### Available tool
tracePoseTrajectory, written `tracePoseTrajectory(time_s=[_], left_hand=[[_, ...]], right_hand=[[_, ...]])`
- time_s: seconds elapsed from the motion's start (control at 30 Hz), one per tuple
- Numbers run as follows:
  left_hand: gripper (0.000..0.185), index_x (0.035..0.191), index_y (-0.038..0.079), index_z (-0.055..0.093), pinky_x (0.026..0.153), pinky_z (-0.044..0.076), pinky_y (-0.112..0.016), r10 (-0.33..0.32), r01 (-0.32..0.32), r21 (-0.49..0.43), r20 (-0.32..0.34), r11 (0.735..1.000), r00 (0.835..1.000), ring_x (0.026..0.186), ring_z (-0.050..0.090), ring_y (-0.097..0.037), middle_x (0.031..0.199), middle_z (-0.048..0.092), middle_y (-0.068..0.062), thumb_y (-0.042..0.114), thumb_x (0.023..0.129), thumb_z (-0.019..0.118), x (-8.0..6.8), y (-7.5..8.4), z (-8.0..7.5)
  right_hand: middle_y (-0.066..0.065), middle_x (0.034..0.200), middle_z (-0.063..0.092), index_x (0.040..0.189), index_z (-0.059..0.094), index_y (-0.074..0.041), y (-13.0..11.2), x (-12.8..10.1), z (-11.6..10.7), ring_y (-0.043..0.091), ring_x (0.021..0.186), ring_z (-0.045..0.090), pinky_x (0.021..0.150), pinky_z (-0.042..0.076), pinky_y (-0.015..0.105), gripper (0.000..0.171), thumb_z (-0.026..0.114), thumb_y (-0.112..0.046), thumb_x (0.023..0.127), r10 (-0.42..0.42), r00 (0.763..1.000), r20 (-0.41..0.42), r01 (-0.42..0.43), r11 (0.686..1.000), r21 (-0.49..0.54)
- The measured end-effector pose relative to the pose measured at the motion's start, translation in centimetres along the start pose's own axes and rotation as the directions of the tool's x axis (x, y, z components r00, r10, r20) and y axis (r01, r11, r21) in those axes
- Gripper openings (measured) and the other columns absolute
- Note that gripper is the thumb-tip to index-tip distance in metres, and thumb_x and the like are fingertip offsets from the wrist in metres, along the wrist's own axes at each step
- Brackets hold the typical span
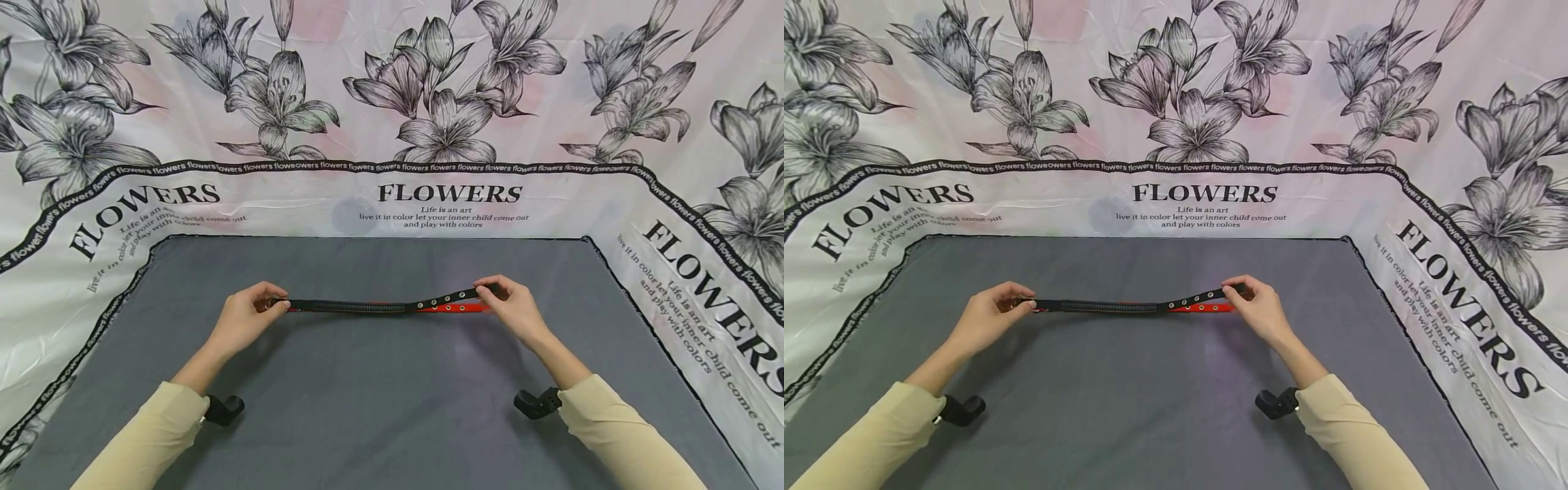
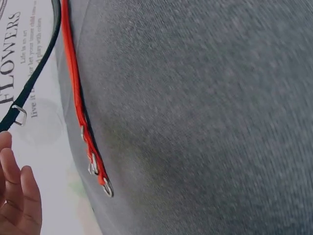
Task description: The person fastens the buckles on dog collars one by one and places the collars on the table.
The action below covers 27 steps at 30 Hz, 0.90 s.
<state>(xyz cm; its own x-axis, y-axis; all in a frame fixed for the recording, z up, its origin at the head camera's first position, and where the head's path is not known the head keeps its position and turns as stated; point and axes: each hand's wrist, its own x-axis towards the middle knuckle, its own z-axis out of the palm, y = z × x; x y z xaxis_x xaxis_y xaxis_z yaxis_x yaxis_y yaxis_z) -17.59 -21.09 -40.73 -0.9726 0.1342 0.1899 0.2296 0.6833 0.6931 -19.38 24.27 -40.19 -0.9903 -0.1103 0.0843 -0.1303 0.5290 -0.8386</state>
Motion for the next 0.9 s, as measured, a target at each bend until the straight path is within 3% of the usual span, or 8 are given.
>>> tracePoseTrajectory(time_s=[0.1,0.23,0.4,0.6,0.73,0.9], left_hand=[[0.020,0.101,0.015,0.064,0.052,0.038,-0.026,-0.007,0.007,-0.017,0.005,1.000,1.000,0.063,0.049,-0.016,0.080,0.063,-0.001,0.028,0.086,0.066,-0.1,0.1,0.0],[0.019,0.101,0.019,0.063,0.055,0.042,-0.027,-0.017,0.019,-0.068,0.027,0.998,0.999,0.066,0.053,-0.017,0.080,0.062,0.000,0.024,0.083,0.069,0.0,0.2,-0.1],[0.023,0.106,0.017,0.063,0.058,0.046,-0.027,-0.023,0.028,-0.146,0.033,0.989,0.999,0.070,0.057,-0.015,0.084,0.063,-0.003,0.025,0.085,0.067,0.4,0.7,-0.1],[0.029,0.111,0.017,0.063,0.061,0.048,-0.025,-0.051,0.053,-0.224,0.013,0.973,0.999,0.076,0.060,-0.025,0.088,0.063,-0.004,0.032,0.086,0.065,0.9,1.6,-0.3],[0.030,0.111,0.017,0.063,0.061,0.048,-0.026,-0.044,0.045,-0.253,0.012,0.966,0.999,0.077,0.059,-0.027,0.087,0.063,-0.003,0.034,0.086,0.065,1.0,2.3,-0.3],[0.028,0.109,0.013,0.063,0.064,0.050,-0.029,-0.035,0.036,-0.286,0.009,0.957,0.999,0.075,0.061,-0.018,0.089,0.063,-0.006,0.031,0.087,0.064,1.1,3.1,0.0]], right_hand=[[0.024,0.102,0.061,0.115,0.059,-0.005,-0.2,0.0,0.2,0.031,0.085,0.064,0.072,0.055,0.035,0.038,0.059,-0.033,0.090,-0.002,1.000,-0.008,0.003,0.999,0.046],[0.028,0.103,0.059,0.116,0.057,-0.003,-1.3,0.0,0.3,0.015,0.080,0.065,0.071,0.055,0.037,0.032,0.060,-0.021,0.091,-0.019,1.000,-0.015,0.021,0.991,0.129],[0.027,0.098,0.060,0.117,0.055,0.000,-3.3,-0.4,0.4,0.001,0.075,0.061,0.070,0.055,0.035,0.028,0.057,-0.008,0.091,-0.057,0.998,-0.019,0.059,0.991,0.122],[0.022,0.095,0.061,0.116,0.056,-0.001,-4.6,-0.2,0.7,0.001,0.076,0.060,0.067,0.053,0.021,0.027,0.057,-0.009,0.091,-0.096,0.995,-0.041,0.100,0.989,0.109],[0.019,0.093,0.060,0.117,0.057,0.000,-5.1,-0.1,1.0,0.001,0.076,0.061,0.069,0.054,0.024,0.027,0.057,-0.011,0.091,-0.125,0.990,-0.058,0.131,0.986,0.106],[0.020,0.099,0.060,0.117,0.058,0.000,-5.7,0.1,1.4,-0.001,0.078,0.059,0.071,0.055,0.030,0.028,0.058,-0.010,0.091,-0.147,0.988,-0.052,0.151,0.983,0.105]])
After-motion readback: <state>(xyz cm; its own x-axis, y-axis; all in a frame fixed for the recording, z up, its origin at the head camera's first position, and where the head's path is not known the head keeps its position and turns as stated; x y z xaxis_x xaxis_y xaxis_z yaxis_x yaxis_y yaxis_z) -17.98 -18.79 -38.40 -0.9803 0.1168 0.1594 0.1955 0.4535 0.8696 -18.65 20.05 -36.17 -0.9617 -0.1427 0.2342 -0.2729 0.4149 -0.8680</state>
